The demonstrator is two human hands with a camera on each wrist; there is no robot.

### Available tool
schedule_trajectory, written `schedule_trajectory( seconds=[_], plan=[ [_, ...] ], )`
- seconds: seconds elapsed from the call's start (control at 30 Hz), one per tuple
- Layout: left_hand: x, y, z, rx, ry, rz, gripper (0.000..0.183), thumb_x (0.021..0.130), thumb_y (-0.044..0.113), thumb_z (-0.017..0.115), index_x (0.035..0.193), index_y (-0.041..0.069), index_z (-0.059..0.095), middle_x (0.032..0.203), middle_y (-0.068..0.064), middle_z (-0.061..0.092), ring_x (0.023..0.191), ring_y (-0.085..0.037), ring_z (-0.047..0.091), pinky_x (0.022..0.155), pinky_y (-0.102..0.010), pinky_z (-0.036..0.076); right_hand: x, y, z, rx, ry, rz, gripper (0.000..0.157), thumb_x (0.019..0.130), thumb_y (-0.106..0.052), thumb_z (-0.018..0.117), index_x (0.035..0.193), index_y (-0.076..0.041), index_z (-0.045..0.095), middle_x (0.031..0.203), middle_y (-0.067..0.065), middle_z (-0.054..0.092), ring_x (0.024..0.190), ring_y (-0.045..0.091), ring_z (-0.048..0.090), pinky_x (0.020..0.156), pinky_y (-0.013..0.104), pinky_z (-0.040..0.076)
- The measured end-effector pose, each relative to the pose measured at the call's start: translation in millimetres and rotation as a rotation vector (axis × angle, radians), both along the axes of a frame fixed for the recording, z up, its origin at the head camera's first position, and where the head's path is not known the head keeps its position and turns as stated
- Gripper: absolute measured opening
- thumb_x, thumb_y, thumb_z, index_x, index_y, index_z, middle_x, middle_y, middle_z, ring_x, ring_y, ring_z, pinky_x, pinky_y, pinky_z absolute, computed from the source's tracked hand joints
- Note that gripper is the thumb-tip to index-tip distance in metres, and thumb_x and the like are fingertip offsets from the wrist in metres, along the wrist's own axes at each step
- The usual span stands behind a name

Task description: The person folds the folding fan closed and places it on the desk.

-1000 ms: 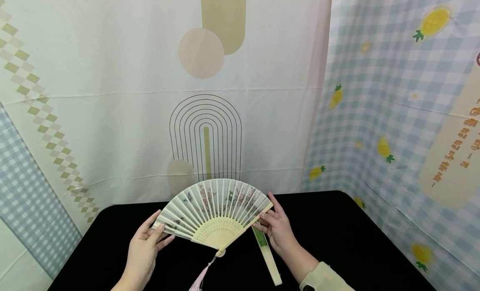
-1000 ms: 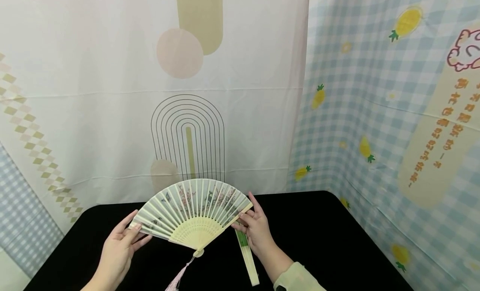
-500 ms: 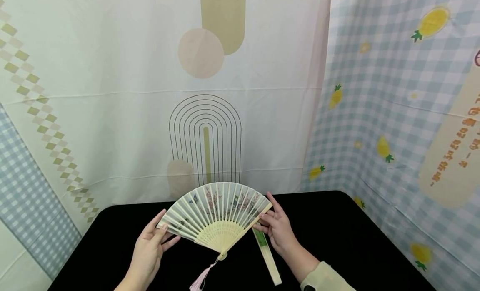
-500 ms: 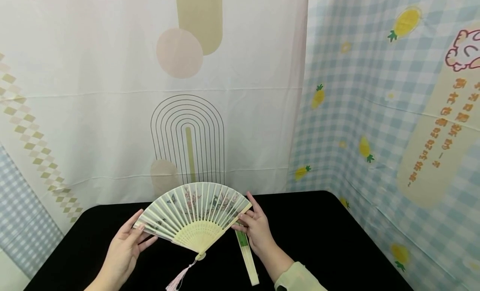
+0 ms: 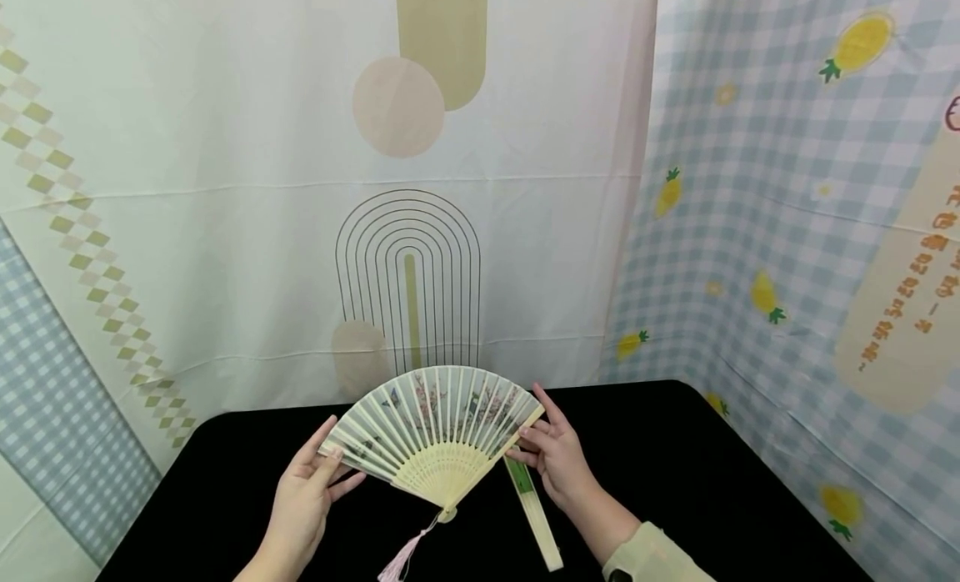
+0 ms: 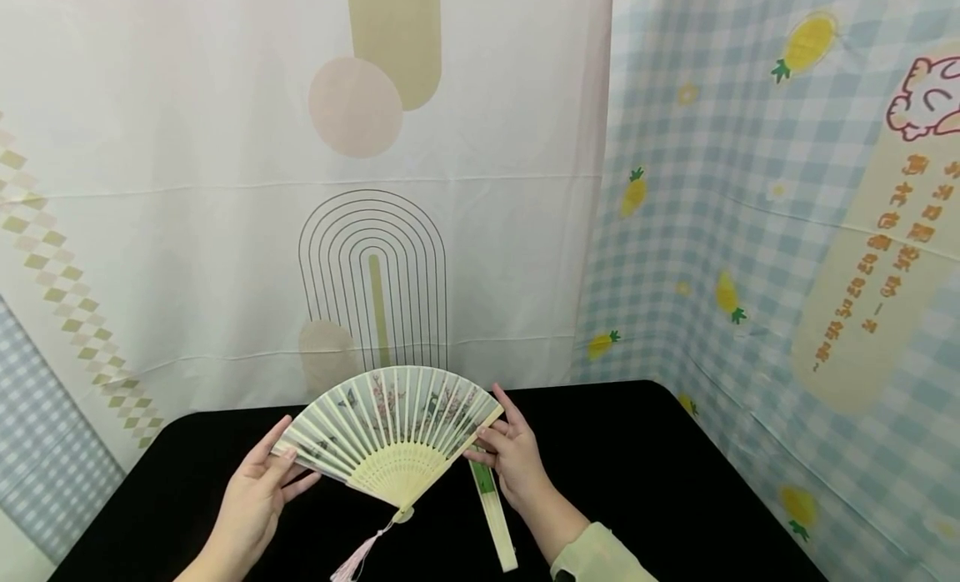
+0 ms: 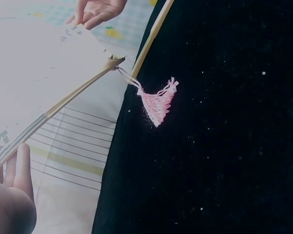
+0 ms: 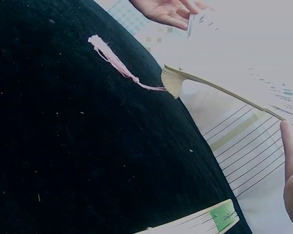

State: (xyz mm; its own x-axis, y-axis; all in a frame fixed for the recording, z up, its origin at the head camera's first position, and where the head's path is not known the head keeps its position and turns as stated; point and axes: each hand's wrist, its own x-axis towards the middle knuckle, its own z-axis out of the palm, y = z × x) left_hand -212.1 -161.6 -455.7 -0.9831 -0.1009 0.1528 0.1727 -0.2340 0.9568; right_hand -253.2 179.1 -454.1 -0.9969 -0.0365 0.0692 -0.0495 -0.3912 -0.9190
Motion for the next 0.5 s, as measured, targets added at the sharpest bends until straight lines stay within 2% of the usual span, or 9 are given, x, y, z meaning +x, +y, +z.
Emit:
schedule_trajectory(
  seconds=[0.13, 0.3, 0.47, 0.5],
  plan=[
    [-1.6, 1.5, -2.2, -0.029, -0.014, 0.017, 0.061, 0.101, 0.015, 0.059, 0.155, 0.009, 0.031, 0.104, 0.008, 0.068, 0.098, -0.013, 0.070, 0.078, -0.034, 0.060, -0.3, -1.2, 0.0, -0.002, 0.002, -0.007, 0.079, 0.092, 0.012, 0.055, 0.156, -0.028, 0.031, 0.108, 0.015, 0.069, 0.061, 0.012, 0.058, 0.073, 0.039, 0.062],
    [-3.8, 1.8, -5.5, -0.033, 0.021, 0.014, 0.062, 0.101, 0.010, 0.059, 0.156, 0.008, 0.030, 0.103, 0.006, 0.069, 0.097, -0.013, 0.070, 0.077, -0.035, 0.061, -1.3, -2.8, -0.6, 0.010, 0.023, -0.002, 0.079, 0.092, 0.012, 0.055, 0.157, -0.027, 0.031, 0.100, 0.013, 0.068, 0.055, 0.009, 0.048, 0.073, 0.039, 0.062],
    [-4.9, 2.4, -6.1, -0.028, 0.046, 0.006, 0.063, 0.101, 0.008, 0.058, 0.156, 0.006, 0.028, 0.107, 0.007, 0.070, 0.098, -0.013, 0.070, 0.077, -0.035, 0.061, -2.0, -3.2, -1.9, 0.021, 0.035, -0.003, 0.080, 0.092, 0.012, 0.054, 0.158, -0.026, 0.028, 0.098, 0.010, 0.068, 0.055, 0.008, 0.047, 0.072, 0.038, 0.062],
    [-4.8, 2.6, -5.8, -0.027, 0.048, 0.003, 0.064, 0.100, 0.008, 0.058, 0.156, 0.006, 0.028, 0.108, 0.007, 0.069, 0.098, -0.013, 0.070, 0.077, -0.035, 0.060, -2.0, -3.3, -2.1, 0.017, 0.031, -0.005, 0.080, 0.092, 0.012, 0.055, 0.157, -0.026, 0.029, 0.092, 0.008, 0.067, 0.054, 0.008, 0.046, 0.072, 0.038, 0.062]
  ],
)
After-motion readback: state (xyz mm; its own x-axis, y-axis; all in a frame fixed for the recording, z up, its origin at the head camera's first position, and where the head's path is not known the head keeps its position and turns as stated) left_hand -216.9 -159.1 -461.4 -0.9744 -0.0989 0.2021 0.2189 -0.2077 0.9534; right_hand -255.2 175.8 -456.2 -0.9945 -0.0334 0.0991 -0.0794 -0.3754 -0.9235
